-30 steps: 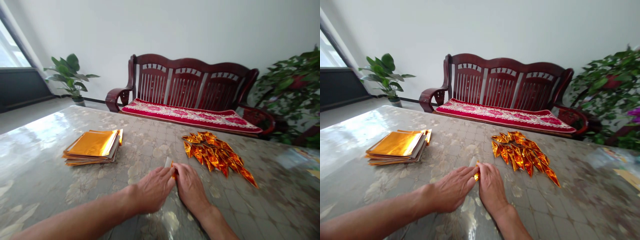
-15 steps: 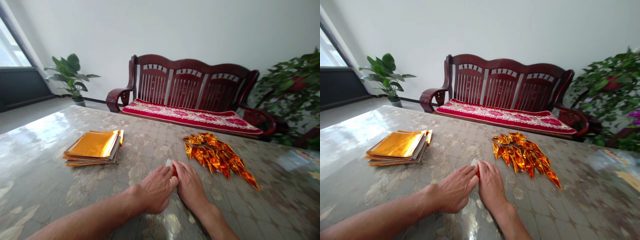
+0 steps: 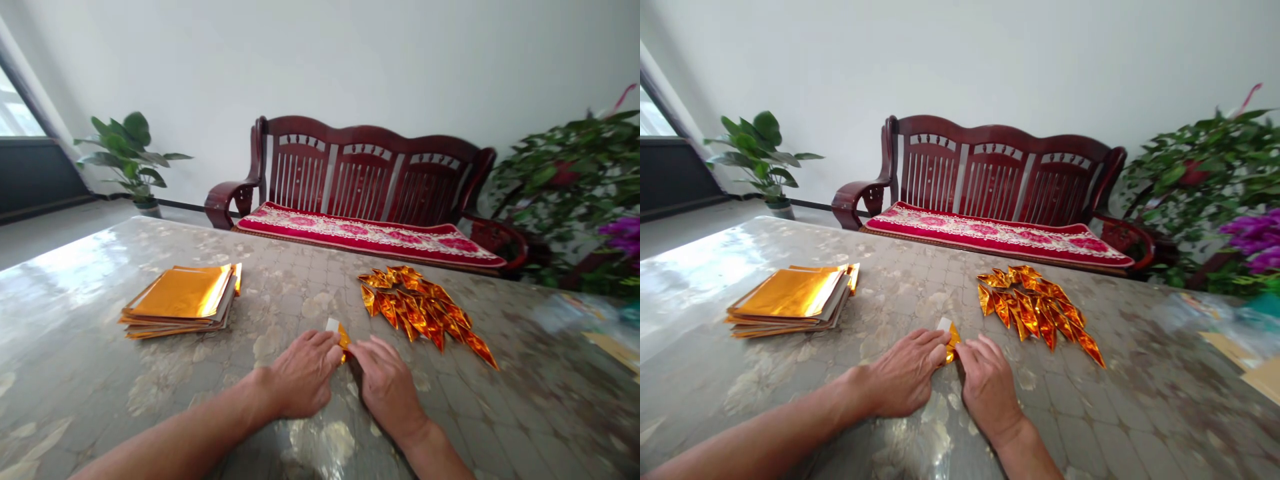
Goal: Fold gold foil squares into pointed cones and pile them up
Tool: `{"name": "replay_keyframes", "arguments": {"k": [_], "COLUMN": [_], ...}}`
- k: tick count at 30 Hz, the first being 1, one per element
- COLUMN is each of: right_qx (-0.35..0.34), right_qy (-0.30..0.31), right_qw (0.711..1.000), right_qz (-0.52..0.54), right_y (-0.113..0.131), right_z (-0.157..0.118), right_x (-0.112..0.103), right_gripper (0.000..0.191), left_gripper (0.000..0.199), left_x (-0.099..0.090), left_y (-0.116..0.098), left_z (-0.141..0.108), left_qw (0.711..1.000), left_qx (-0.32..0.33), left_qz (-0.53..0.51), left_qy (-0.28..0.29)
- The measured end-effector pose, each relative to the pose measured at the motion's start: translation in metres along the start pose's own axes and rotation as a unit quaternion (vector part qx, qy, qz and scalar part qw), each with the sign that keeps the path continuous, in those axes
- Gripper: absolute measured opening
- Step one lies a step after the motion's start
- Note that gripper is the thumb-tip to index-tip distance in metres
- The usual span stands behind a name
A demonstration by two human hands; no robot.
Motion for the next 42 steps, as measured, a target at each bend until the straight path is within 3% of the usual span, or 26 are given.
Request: {"name": "replay_keyframes", "arguments": {"k": [6,11,13,17,22,28,36,42], "right_qx": [0.032,0.050,0.046,0.043,0.024,0.037,0.022,0.030], "right_qy": [0.048,0.088,0.096,0.115,0.138,0.171,0.242,0.257], "right_qw": [0.998,0.995,0.994,0.992,0.990,0.984,0.970,0.966], "right_qz": [0.004,0.012,0.017,0.022,0.030,0.034,0.011,0.003], "right_y": [0.010,0.009,0.008,0.004,-0.001,-0.005,-0.003,-0.013], "right_z": [0.004,0.009,0.010,0.011,0.014,0.016,0.021,0.030], "right_x": [-0.001,0.003,0.004,0.004,0.003,0.001,-0.003,-0.003], "right_gripper": [0.028,0.018,0.020,0.026,0.029,0.026,0.023,0.032], "left_gripper": [0.028,0.036,0.046,0.057,0.058,0.046,0.042,0.028], "left_x": [0.001,-0.002,-0.007,-0.008,-0.015,-0.015,-0.010,-0.011], "left_y": [0.026,0.063,0.066,0.068,0.063,0.065,0.079,0.077], "left_z": [0.003,0.027,0.034,0.037,0.027,0.028,0.039,0.033], "left_qw": [0.998,0.995,0.994,0.993,0.990,0.987,0.984,0.993], "left_qx": [0.010,0.009,0.067,0.108,0.138,0.161,0.177,0.096], "left_qz": [-0.065,-0.100,-0.082,-0.052,-0.017,0.022,0.010,0.050], "left_qy": [-0.021,-0.016,-0.026,0.004,0.023,0.003,-0.014,-0.055]}}
Point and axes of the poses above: each hand's wrist, its own z-axis towards the middle knuckle, its own x-axis out of the palm, y = z × x, the point moved 7 cm from there along z, towards the middle knuckle, and after that the axes turned 7 degrees about y, right-handed, at the moved point
